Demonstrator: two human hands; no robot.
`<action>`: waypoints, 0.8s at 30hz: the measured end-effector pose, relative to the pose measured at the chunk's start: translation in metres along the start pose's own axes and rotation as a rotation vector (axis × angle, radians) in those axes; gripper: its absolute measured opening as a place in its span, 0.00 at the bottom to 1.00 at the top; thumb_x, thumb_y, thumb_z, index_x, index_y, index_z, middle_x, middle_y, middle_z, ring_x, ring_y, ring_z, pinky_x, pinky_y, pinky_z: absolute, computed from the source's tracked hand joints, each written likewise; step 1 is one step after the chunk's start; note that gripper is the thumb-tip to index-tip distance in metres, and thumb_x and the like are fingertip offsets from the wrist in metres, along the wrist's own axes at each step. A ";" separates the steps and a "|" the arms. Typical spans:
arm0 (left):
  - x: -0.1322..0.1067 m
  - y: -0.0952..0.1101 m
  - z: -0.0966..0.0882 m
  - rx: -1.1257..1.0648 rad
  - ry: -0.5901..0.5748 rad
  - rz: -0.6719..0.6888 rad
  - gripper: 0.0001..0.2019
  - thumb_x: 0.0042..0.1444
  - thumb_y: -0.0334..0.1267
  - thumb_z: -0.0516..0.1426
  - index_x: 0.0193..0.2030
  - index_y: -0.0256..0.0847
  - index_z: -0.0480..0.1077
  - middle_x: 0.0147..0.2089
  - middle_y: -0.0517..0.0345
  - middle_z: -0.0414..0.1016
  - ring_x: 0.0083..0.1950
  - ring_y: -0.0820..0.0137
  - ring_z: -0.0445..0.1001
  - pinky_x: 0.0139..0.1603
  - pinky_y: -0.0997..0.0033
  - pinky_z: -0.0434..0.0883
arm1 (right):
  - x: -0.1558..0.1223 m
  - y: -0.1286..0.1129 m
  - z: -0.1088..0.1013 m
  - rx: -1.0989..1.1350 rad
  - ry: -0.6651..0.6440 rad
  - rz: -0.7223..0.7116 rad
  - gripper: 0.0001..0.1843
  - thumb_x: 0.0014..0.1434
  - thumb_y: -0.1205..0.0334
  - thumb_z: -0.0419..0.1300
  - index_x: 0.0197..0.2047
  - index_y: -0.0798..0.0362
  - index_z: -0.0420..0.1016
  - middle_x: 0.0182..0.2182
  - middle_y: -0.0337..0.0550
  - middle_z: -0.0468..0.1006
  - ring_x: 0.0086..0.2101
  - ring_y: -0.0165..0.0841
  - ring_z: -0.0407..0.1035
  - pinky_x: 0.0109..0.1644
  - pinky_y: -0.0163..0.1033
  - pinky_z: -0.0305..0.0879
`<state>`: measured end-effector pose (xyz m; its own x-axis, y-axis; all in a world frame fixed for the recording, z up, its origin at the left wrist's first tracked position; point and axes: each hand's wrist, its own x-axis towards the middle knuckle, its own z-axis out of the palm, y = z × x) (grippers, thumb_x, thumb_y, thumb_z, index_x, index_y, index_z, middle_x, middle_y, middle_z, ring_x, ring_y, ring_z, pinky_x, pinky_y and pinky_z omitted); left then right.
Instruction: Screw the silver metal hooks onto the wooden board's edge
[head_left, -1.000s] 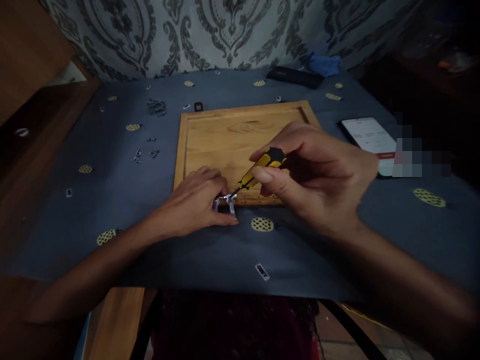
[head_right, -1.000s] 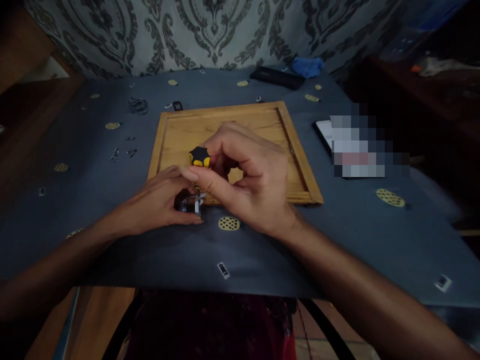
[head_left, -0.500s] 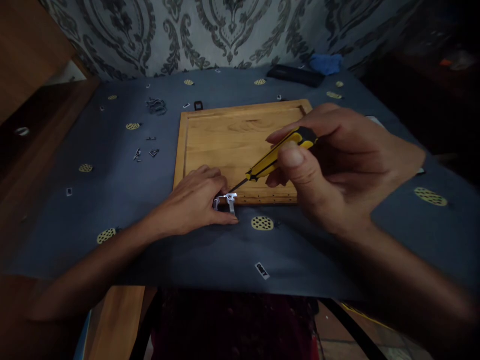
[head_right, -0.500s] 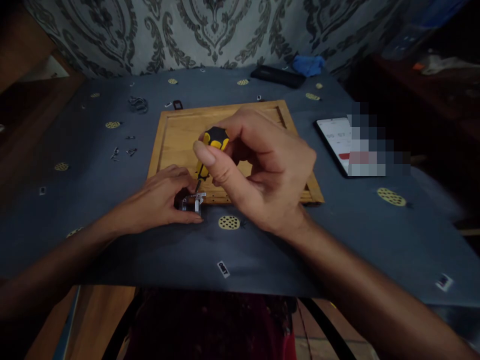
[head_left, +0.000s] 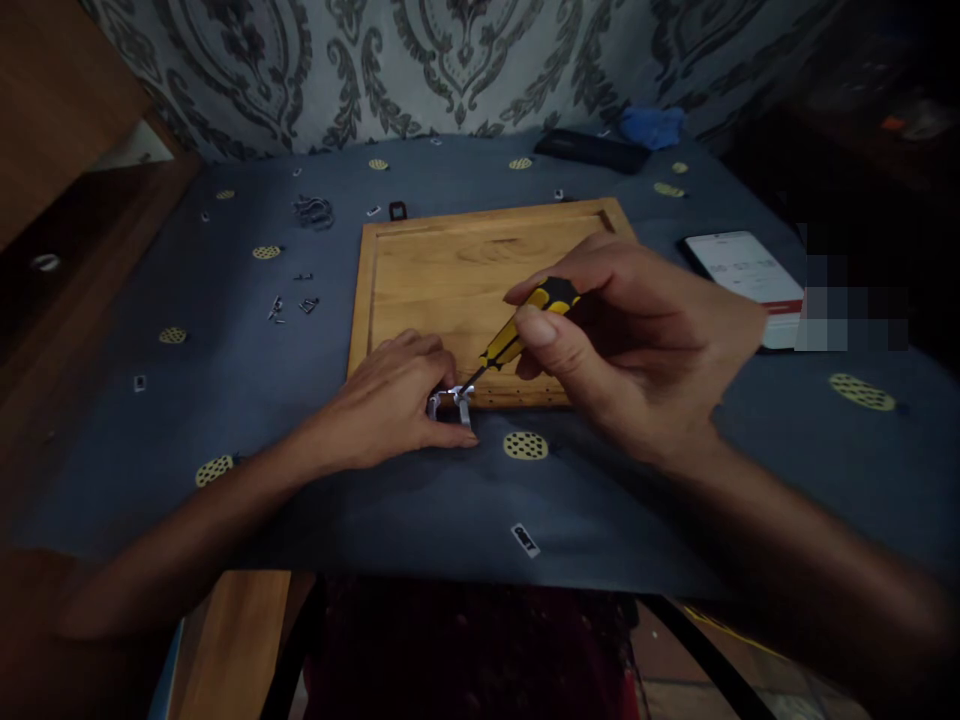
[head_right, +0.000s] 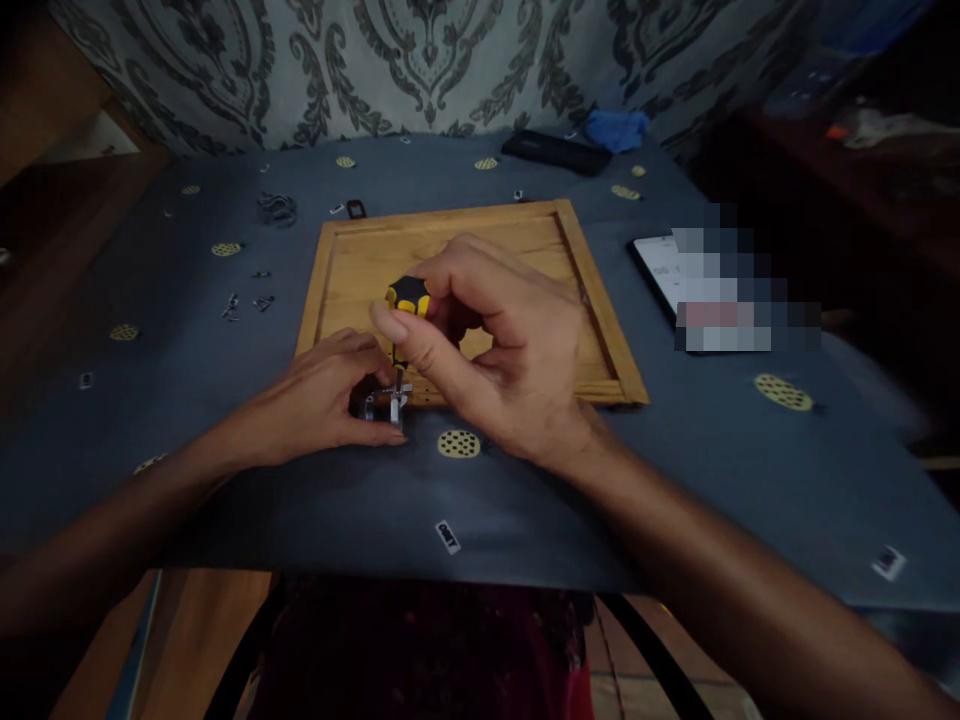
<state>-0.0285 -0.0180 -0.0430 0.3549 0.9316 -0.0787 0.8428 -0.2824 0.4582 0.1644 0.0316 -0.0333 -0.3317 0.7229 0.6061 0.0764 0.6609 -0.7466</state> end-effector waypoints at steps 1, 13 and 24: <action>0.000 0.000 0.000 0.000 0.000 0.002 0.19 0.54 0.50 0.70 0.38 0.40 0.68 0.46 0.52 0.74 0.51 0.56 0.70 0.51 0.57 0.68 | 0.000 0.001 0.000 0.005 -0.005 0.000 0.12 0.57 0.46 0.72 0.33 0.41 0.77 0.33 0.40 0.79 0.24 0.35 0.69 0.20 0.41 0.67; 0.000 0.000 0.000 -0.013 0.001 0.005 0.19 0.54 0.49 0.70 0.39 0.40 0.69 0.48 0.50 0.74 0.53 0.55 0.70 0.53 0.56 0.69 | 0.004 0.002 0.001 0.186 -0.087 0.033 0.12 0.55 0.49 0.74 0.35 0.43 0.78 0.32 0.38 0.81 0.23 0.31 0.71 0.21 0.38 0.70; 0.000 -0.003 0.004 0.010 0.031 0.017 0.20 0.52 0.50 0.71 0.40 0.40 0.70 0.45 0.54 0.73 0.50 0.56 0.71 0.49 0.57 0.70 | 0.005 0.012 0.008 0.254 -0.048 -0.008 0.18 0.50 0.49 0.78 0.36 0.45 0.76 0.29 0.34 0.78 0.25 0.30 0.73 0.21 0.33 0.69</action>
<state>-0.0293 -0.0181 -0.0475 0.3564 0.9333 -0.0434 0.8411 -0.3002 0.4500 0.1564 0.0418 -0.0411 -0.3764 0.7033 0.6030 -0.1631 0.5905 -0.7904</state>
